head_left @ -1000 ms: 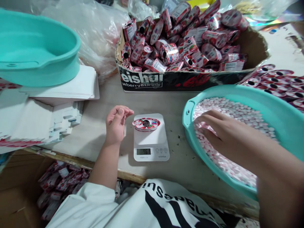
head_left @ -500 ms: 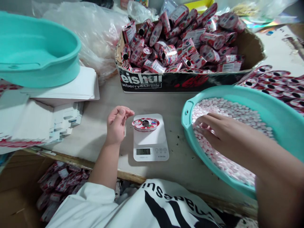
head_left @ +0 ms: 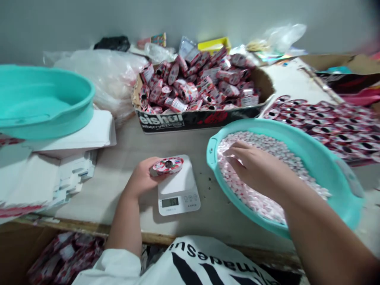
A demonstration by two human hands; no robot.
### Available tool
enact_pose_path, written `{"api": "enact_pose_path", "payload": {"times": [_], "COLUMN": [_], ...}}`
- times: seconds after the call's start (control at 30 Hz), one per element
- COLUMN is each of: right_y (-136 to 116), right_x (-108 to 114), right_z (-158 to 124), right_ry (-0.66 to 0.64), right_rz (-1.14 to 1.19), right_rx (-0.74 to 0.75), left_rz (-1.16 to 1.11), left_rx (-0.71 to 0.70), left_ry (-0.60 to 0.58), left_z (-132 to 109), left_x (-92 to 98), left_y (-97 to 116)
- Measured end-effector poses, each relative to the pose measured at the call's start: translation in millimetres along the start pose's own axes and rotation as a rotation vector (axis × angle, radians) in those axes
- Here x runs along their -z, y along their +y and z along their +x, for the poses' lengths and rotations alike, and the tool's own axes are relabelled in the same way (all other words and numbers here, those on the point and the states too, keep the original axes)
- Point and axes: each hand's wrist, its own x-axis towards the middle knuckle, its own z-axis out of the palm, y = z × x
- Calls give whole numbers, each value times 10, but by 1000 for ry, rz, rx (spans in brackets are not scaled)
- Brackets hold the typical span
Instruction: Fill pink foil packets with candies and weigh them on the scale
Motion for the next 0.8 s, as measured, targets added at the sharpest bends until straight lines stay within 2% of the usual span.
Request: {"api": "enact_pose_path", "payload": {"times": [0.07, 0.17, 0.23, 0.33, 0.4, 0.5, 0.57, 0.7, 0.8], "right_y": [-11, 6, 59, 183, 263, 339, 361, 357, 317], "right_x": [98, 292, 389, 418, 389, 366, 376, 387, 370], "right_z": [19, 73, 113, 156, 169, 178, 183, 187, 180], "right_ry": [120, 208, 140, 10, 17, 113, 146, 135, 85], "right_rz": [219, 865, 1317, 1732, 1867, 1957, 1984, 1990, 1988], "right_rx": [-50, -171, -258, -387, -483, -524, -530, -588, -596], "left_rz": [14, 124, 262, 489, 545, 524, 532, 608, 608], "left_rx": [-53, -194, -377, -587, -681, -786, -792, -830, -889], "left_ry": [133, 310, 337, 232, 239, 375, 383, 243, 294], "left_z": [81, 330, 562, 926, 1109, 1245, 1278, 1288, 1260], "left_x": [-19, -157, -342, -679, -865, -1004, -1013, -943, -886], "left_y": [150, 586, 930, 1324, 1458, 1517, 1501, 1411, 1362]}}
